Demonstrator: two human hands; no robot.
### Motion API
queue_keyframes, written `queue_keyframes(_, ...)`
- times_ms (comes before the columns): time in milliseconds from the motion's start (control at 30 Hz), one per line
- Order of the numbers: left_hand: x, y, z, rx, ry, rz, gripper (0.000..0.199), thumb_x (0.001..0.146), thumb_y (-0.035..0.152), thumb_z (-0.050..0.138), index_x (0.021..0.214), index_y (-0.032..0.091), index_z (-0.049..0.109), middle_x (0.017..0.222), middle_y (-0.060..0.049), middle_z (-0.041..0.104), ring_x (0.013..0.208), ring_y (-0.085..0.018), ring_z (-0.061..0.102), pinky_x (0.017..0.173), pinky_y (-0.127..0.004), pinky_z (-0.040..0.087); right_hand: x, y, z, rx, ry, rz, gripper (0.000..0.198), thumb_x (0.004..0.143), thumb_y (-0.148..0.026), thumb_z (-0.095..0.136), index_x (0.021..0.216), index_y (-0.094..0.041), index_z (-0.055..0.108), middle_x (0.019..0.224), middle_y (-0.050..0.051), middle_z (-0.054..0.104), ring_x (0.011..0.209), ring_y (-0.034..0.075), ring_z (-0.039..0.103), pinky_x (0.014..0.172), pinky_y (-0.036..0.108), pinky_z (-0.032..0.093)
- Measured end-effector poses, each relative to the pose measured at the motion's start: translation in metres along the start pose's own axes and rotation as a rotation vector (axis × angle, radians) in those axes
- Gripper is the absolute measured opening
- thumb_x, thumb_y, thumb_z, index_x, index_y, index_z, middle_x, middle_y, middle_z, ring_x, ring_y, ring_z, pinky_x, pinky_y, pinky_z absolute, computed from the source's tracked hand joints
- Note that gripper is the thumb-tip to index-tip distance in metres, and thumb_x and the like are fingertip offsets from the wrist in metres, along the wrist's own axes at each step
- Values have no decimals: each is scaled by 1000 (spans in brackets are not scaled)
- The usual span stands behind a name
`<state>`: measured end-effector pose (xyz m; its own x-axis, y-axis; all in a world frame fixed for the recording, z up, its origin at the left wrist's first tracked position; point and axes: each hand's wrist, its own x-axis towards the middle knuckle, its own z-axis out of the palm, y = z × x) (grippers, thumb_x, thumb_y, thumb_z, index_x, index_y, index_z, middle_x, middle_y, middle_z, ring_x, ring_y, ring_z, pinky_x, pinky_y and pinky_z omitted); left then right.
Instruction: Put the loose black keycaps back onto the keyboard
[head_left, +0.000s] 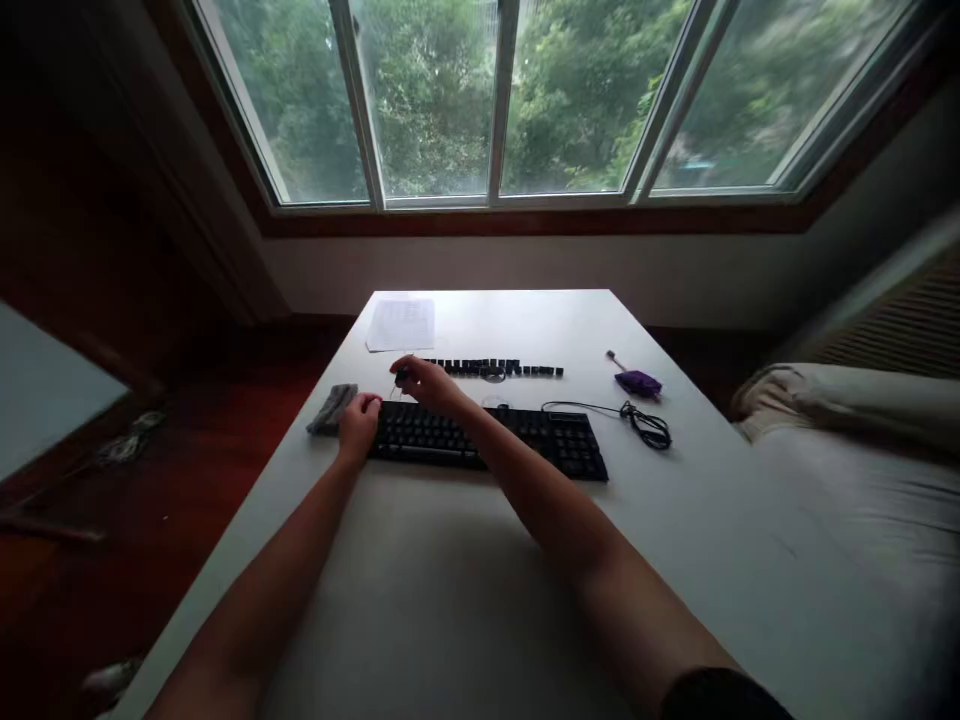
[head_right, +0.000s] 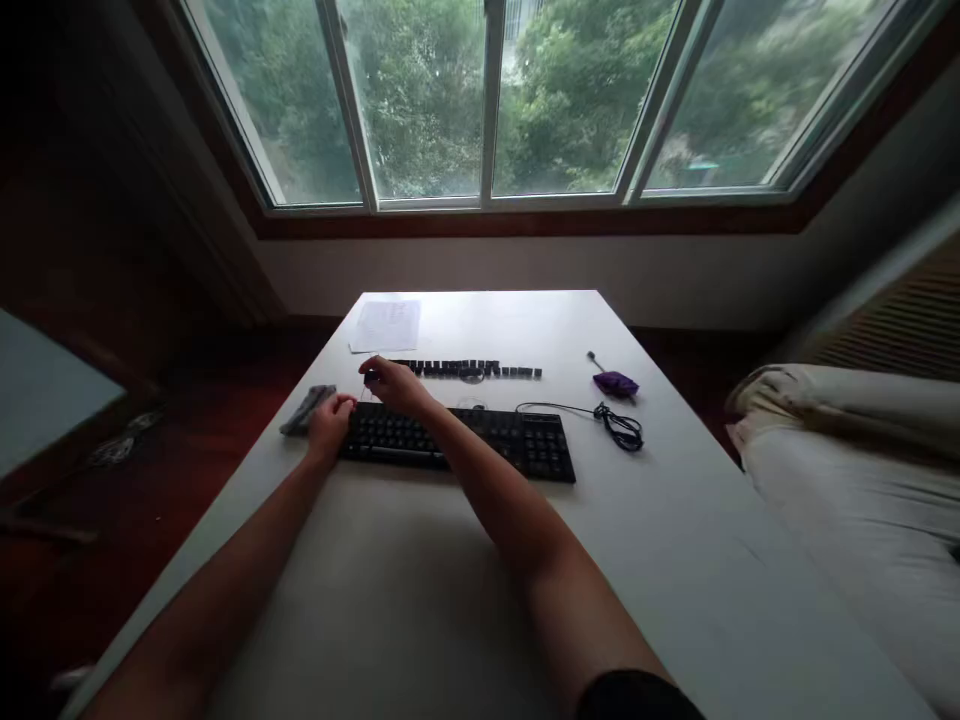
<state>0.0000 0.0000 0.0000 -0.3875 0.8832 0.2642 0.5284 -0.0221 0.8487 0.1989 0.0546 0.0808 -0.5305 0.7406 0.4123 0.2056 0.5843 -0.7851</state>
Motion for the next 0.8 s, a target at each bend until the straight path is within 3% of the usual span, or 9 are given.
queue_keyframes(267,-3,1,5,-566,-95,-109,30,80,39,56,96,16,65,91,-7,71,84,-21,68,83,-34,52,5,-4,38,-124,86,98,24,89,-24,60,112,-23,69,75,-3,69,67,12,58,66,21,38)
queue_keyframes(367,0,-2,0,-662,-119,-161,32,78,40,57,99,15,62,92,-7,70,83,-19,68,82,-34,53,1,-2,50,-133,121,118,20,89,-26,62,108,-25,70,77,-3,71,69,13,61,67,22,39)
queue_keyframes(433,4,-6,-5,-588,-100,-170,32,77,39,58,97,15,63,91,-7,70,80,-18,67,78,-33,53,-3,0,55,-149,136,135,17,91,-32,62,103,-25,72,79,-2,73,72,14,63,68,23,41)
queue_keyframes(533,7,-11,-15,-292,-74,-132,30,77,37,58,94,15,68,84,-6,69,70,-17,63,66,-29,50,-8,5,57,-145,150,117,18,92,-37,62,100,-26,74,84,0,74,77,16,66,72,24,44)
queue_keyframes(700,4,-6,-25,121,-184,108,26,82,36,55,94,20,73,85,-4,72,78,-21,64,71,-31,47,-10,13,57,-114,168,94,15,90,-33,64,98,-26,74,87,1,75,81,17,68,76,25,47)
queue_keyframes(800,2,1,-27,248,-224,223,27,85,34,54,96,21,74,93,-5,73,81,-21,63,72,-32,46,-10,16,55,-60,253,93,17,93,-30,59,103,-25,72,89,1,74,83,17,68,78,26,49)
